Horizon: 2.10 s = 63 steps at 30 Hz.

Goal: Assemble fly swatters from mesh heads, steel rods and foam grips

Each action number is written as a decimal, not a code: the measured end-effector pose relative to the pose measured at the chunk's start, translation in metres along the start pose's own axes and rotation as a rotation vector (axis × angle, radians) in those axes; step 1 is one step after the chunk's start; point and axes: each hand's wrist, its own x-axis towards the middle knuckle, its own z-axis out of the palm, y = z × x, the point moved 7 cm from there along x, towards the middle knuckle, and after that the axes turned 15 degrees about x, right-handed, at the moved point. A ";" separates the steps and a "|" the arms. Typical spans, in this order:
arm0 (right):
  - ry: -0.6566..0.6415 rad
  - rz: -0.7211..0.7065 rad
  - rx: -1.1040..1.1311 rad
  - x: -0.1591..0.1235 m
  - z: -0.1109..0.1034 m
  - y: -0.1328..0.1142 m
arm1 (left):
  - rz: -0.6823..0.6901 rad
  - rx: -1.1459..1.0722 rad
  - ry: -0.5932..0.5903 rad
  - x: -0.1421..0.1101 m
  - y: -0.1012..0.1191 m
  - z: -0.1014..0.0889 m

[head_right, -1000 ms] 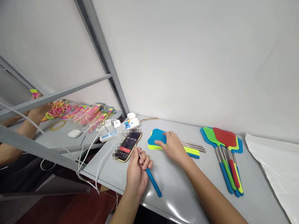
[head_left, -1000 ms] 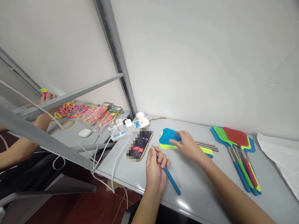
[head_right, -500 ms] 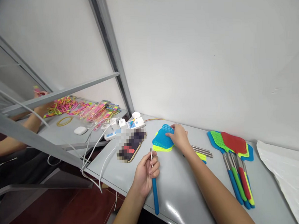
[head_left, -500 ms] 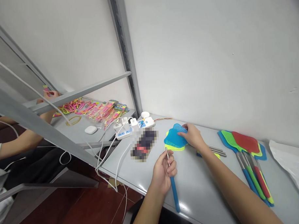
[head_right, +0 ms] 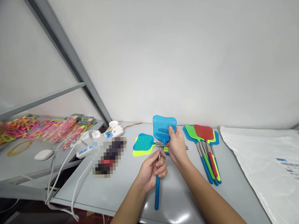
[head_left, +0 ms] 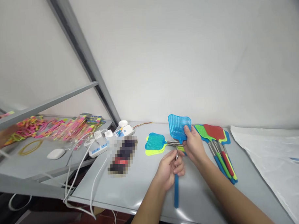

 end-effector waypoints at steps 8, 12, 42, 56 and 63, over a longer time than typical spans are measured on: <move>0.165 0.001 0.067 -0.020 -0.024 -0.001 | 0.039 0.078 -0.055 0.007 -0.014 0.011; 0.204 0.029 0.006 -0.025 -0.023 0.001 | 0.051 0.090 -0.051 0.008 -0.014 0.012; 0.078 0.024 -0.138 -0.035 -0.010 0.010 | 0.110 0.177 0.068 0.001 -0.012 -0.001; -0.064 0.208 -0.445 -0.069 -0.022 0.017 | 0.208 0.102 0.285 0.000 0.000 -0.007; -0.283 0.303 -0.880 -0.123 -0.034 0.026 | 0.335 -0.093 0.447 -0.009 0.022 -0.009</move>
